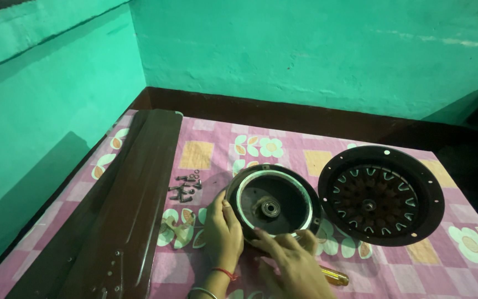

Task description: The person assembles a ceiling fan motor by placing the stator into the housing, inserting the rotor, and securing the cover with screws using a screwdriver. The person then attaches the fan blades to the motor housing.

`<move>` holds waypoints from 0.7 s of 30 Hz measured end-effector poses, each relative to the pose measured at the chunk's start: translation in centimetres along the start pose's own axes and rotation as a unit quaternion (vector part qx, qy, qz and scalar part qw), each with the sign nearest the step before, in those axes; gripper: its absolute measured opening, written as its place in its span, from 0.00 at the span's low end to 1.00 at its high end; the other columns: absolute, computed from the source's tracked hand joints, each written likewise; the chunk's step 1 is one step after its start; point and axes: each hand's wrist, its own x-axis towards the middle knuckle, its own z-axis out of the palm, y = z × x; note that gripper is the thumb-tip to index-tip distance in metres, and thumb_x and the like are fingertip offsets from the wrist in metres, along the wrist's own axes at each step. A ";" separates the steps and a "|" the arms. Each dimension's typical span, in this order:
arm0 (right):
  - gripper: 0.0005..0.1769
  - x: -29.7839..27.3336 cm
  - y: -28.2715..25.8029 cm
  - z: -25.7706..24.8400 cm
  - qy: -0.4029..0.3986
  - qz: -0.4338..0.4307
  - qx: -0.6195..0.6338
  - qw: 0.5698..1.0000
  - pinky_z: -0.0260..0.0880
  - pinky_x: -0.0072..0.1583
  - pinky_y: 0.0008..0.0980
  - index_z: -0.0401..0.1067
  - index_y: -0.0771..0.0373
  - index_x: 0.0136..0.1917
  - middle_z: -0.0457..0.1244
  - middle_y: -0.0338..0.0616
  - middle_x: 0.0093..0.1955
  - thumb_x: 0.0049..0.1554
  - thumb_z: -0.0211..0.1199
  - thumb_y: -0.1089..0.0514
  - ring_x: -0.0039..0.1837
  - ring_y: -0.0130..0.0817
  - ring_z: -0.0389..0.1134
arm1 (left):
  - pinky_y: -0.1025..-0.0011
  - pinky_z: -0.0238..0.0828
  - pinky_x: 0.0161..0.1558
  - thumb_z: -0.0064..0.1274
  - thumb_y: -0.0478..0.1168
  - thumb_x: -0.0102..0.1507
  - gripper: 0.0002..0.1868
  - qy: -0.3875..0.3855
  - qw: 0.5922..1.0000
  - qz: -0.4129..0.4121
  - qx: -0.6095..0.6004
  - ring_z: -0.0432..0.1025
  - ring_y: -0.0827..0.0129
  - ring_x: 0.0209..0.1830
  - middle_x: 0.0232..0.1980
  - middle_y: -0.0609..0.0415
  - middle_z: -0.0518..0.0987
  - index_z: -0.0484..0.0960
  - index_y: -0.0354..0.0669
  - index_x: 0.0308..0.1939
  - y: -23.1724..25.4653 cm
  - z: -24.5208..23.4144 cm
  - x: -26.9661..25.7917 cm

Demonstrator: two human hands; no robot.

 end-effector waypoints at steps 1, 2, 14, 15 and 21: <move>0.32 -0.2 0.3 -0.2 -0.010 0.011 -0.008 1.000 0.44 0.68 0.57 0.70 0.63 0.67 0.75 0.37 0.52 0.49 0.69 0.57 0.60 0.34 0.69 | 0.59 0.72 0.53 0.39 0.39 0.69 0.19 -0.004 1.000 -0.013 -0.003 0.77 0.51 0.54 0.54 0.43 0.83 0.79 0.42 0.60 0.0 0.0 0.0; 0.29 -0.5 0.7 -0.6 -0.020 0.022 -0.016 0.999 0.45 0.68 0.55 0.72 0.60 0.65 0.75 0.33 0.50 0.50 0.68 0.57 0.59 0.30 0.70 | 0.60 0.73 0.53 0.40 0.39 0.69 0.19 -0.008 1.000 -0.025 -0.006 0.78 0.52 0.53 0.53 0.43 0.84 0.79 0.42 0.60 0.0 0.0 0.0; 0.13 -1.0 4.7 -5.2 0.039 0.056 -0.221 0.973 0.49 0.68 0.58 0.75 0.59 0.45 0.71 0.42 0.42 0.52 0.65 0.49 0.54 0.38 0.71 | 0.60 0.73 0.52 0.40 0.39 0.69 0.18 -0.005 1.000 -0.022 -0.001 0.77 0.51 0.53 0.54 0.43 0.83 0.79 0.42 0.60 -0.4 0.3 0.0; 0.13 -0.8 4.2 -4.9 0.021 0.032 -0.235 0.971 0.47 0.68 0.61 0.74 0.59 0.43 0.71 0.44 0.42 0.52 0.65 0.48 0.55 0.39 0.71 | 0.59 0.73 0.52 0.40 0.39 0.69 0.19 -0.007 1.000 -0.025 0.001 0.77 0.51 0.53 0.54 0.43 0.83 0.79 0.42 0.60 -0.4 0.3 0.1; 0.23 0.0 0.8 -4.0 -0.046 0.030 -0.089 0.995 0.62 0.64 0.49 0.74 0.63 0.50 0.71 0.48 0.45 0.55 0.68 0.41 0.55 0.46 0.72 | 0.58 0.72 0.52 0.40 0.39 0.69 0.18 -0.003 1.000 -0.003 -0.004 0.76 0.49 0.55 0.55 0.41 0.82 0.79 0.40 0.59 -0.1 0.1 0.3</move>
